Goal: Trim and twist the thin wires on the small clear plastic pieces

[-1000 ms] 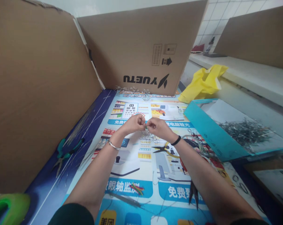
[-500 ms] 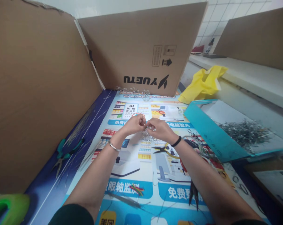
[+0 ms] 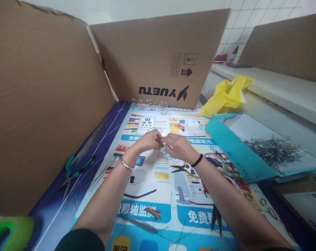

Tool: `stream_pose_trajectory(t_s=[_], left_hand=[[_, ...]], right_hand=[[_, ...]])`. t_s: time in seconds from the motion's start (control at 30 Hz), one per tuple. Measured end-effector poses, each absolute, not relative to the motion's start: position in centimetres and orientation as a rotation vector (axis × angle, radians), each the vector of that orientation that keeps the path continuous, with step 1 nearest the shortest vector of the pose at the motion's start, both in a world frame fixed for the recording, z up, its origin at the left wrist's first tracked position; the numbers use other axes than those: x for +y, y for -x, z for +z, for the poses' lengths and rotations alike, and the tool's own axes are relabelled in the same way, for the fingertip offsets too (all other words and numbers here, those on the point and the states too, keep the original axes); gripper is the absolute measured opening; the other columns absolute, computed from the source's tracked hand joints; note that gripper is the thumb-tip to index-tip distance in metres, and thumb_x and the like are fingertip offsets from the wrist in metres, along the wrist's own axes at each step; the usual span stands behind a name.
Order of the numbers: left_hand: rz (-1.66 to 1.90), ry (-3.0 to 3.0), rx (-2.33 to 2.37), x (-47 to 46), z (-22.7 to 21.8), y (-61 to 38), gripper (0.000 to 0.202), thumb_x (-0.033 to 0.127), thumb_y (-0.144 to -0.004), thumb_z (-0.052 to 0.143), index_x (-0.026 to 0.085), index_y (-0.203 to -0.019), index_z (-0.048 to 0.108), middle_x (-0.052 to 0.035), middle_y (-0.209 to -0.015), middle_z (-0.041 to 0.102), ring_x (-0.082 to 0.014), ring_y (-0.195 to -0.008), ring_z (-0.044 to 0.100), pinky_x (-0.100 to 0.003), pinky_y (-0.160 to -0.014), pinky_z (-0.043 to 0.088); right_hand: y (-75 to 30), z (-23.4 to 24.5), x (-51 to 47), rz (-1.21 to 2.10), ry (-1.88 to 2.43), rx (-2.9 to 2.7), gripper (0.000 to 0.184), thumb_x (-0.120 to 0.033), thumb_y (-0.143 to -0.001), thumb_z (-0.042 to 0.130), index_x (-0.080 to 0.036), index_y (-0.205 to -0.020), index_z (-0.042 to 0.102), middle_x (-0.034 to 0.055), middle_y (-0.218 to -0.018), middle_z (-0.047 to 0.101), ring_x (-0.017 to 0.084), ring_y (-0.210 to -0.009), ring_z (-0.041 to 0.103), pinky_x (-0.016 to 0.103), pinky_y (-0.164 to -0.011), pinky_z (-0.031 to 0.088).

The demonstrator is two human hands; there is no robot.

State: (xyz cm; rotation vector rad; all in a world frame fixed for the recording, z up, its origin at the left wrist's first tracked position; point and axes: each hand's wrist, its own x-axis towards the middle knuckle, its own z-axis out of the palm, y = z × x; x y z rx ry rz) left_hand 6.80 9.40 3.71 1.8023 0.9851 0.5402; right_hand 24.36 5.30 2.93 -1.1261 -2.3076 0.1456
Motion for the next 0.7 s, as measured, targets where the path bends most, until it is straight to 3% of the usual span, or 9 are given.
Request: stream_pose_trajectory(t_s=[0.2,0.3,0.4,0.6,0.7], left_hand=[[0.607,-1.909,1.041,8.6,4.8,-7.0,0.030,0.007,-0.054,0.058,0.018,-0.079,0.046,0.0025,-0.064,0.061,-0.0118,-0.058,0.056,-0.019,-0.048,0.035],[0.613,-1.944,1.045,8.4,5.0,-7.2,0.029,0.008,-0.055,0.058,0.018,-0.079,0.046,0.0034,-0.064,0.060,-0.0118,-0.058,0.055,-0.019,-0.048,0.035],[0.611,-1.961,1.054,8.3,5.0,-7.2,0.027,0.008,-0.055,0.058,0.018,-0.078,0.046,0.0032,-0.065,0.060,-0.0122,-0.059,0.055,-0.019,-0.048,0.034],[0.606,-1.967,1.065,8.5,4.7,-7.2,0.027,0.007,-0.055,0.056,0.018,-0.077,0.045,0.0030,-0.064,0.061,-0.0121,-0.059,0.057,-0.019,-0.049,0.034],[0.608,-1.973,1.074,8.6,4.6,-7.2,0.026,0.007,-0.054,0.056,0.018,-0.076,0.045,0.0041,-0.060,0.059,-0.0112,-0.056,0.054,-0.018,-0.047,0.032]], right_hand=[[-24.2,2.8,6.0,0.363,1.115,-2.106,0.044,-0.006,-0.069,0.045,-0.018,-0.111,0.051,0.0098,-0.108,0.060,0.023,-0.105,0.051,0.040,-0.089,0.040],[-24.1,2.5,6.3,0.540,1.080,-2.026,0.042,-0.009,-0.073,0.042,-0.020,-0.114,0.046,0.0070,-0.108,0.060,0.018,-0.099,0.058,0.035,-0.082,0.045],[-24.2,2.5,6.4,0.677,1.057,-1.962,0.033,-0.017,-0.080,0.040,-0.019,-0.112,0.046,0.0048,-0.095,0.064,0.015,-0.086,0.062,0.030,-0.073,0.048],[-24.6,2.5,6.6,0.724,1.070,-1.899,0.011,-0.024,-0.078,0.049,-0.017,-0.081,0.057,0.0015,-0.076,0.063,0.012,-0.069,0.057,0.026,-0.066,0.045],[-24.6,2.5,6.6,0.719,1.063,-1.931,0.011,-0.025,-0.076,0.053,-0.017,-0.069,0.055,-0.0005,-0.067,0.060,0.011,-0.063,0.053,0.024,-0.062,0.044]])
